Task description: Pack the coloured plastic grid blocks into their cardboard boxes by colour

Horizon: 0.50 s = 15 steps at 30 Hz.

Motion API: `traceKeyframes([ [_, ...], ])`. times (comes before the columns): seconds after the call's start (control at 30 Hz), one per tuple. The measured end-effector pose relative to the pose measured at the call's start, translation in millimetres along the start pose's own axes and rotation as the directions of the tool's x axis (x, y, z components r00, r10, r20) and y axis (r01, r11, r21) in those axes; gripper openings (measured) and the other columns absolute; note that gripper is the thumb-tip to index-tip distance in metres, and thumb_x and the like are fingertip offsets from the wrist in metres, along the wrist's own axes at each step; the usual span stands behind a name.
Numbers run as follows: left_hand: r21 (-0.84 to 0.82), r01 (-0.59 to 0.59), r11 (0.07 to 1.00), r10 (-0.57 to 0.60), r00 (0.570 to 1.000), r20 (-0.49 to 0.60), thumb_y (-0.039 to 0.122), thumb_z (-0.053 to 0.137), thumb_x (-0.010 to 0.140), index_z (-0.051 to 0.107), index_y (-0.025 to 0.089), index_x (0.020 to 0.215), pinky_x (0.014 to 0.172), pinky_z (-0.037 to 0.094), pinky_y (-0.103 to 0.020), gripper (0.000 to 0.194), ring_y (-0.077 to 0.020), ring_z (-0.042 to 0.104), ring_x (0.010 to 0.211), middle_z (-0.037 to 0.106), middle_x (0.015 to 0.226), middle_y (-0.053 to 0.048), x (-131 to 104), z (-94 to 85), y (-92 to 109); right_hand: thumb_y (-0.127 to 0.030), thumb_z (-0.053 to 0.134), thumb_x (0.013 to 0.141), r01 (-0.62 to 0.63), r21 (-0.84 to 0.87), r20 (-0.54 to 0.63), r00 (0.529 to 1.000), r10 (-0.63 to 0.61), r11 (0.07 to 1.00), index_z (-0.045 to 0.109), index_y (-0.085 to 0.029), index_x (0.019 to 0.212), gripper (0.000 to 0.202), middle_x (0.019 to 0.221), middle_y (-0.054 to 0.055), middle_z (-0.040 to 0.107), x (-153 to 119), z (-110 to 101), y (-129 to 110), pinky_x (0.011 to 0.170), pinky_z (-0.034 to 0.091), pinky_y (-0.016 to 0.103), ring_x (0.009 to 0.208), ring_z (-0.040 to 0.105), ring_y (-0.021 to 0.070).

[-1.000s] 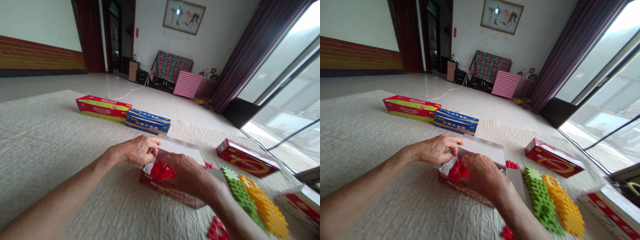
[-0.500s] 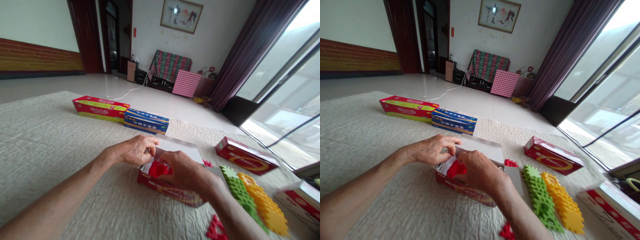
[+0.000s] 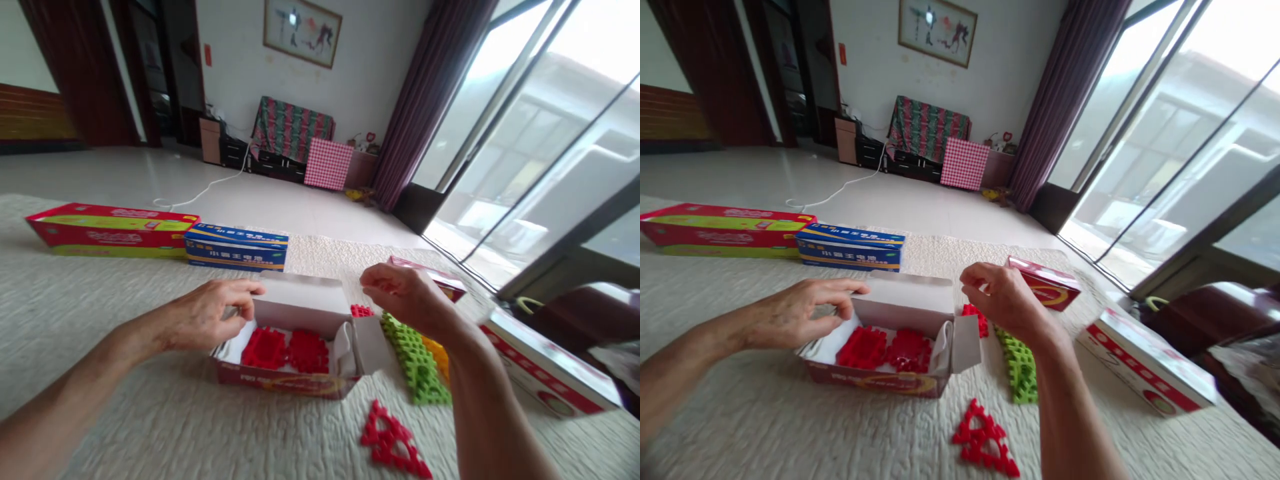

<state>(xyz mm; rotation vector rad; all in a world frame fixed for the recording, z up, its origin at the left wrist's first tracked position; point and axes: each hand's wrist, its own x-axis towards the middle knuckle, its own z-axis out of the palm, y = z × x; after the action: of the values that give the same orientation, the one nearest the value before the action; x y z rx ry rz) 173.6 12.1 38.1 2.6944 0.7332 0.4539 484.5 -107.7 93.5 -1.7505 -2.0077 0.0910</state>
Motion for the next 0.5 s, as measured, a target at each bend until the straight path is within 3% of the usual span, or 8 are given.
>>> traceKeyframes([
  [0.1, 0.020, 0.003, 1.000, -0.004, 1.000, 0.018, 0.024, 0.052, 0.078, 0.064, 0.021, 0.069, 0.102, 0.043, -0.035, 0.016, -0.0242, 0.057, 0.119, 0.060, 0.132, -0.006, -0.2, 2.2, -1.7, -0.019, 0.060, 0.076, -0.134, -0.124, 0.089, 0.985, 0.145, 0.983, 0.067, -0.020, 0.096, 0.021, 0.095, 0.004, 0.071, -11.2, -3.4, 33.5, 0.078, 0.048, 0.030, 0.087, 0.065, 0.0181],
  [0.27, 0.064, 0.012, 0.998, -0.013, 1.000, 0.018, 0.027, 0.050, 0.079, 0.062, 0.022, 0.068, 0.102, 0.043, -0.035, 0.017, -0.0246, 0.055, 0.122, 0.058, 0.135, -0.006, -1.1, 5.6, -5.1, -0.019, 0.066, 0.066, -0.207, -0.237, 0.263, 0.927, 0.268, 0.949, 0.062, -0.018, 0.118, 0.052, 0.121, 0.012, 0.064, -13.5, 18.3, 51.3, 0.092, 0.044, 0.037, 0.110, 0.060, 0.0271],
  [0.4, 0.092, 0.004, 0.996, -0.006, 1.000, 0.017, 0.027, 0.051, 0.078, 0.062, 0.023, 0.067, 0.103, 0.042, -0.036, 0.016, -0.0259, 0.054, 0.123, 0.058, 0.135, -0.002, -1.1, 6.4, -7.9, -0.024, 0.068, 0.064, -0.180, -0.237, 0.288, 0.926, 0.246, 0.955, 0.059, -0.018, 0.124, 0.061, 0.125, 0.014, 0.062, -10.9, 34.6, 60.2, 0.092, 0.043, 0.036, 0.115, 0.057, 0.0286],
  [0.5, 0.108, -0.001, 0.994, -0.003, 0.999, 0.043, 0.027, 0.051, 0.078, 0.062, 0.024, 0.068, 0.103, 0.042, -0.034, 0.014, -0.0256, 0.054, 0.124, 0.057, 0.136, 0.001, -0.9, 7.2, -9.8, -0.028, 0.069, 0.065, -0.174, -0.251, 0.322, 0.913, 0.252, 0.952, 0.065, -0.020, 0.114, 0.050, 0.112, 0.011, 0.069, -10.0, 41.5, 63.0, 0.081, 0.045, 0.031, 0.101, 0.063, 0.0250],
])
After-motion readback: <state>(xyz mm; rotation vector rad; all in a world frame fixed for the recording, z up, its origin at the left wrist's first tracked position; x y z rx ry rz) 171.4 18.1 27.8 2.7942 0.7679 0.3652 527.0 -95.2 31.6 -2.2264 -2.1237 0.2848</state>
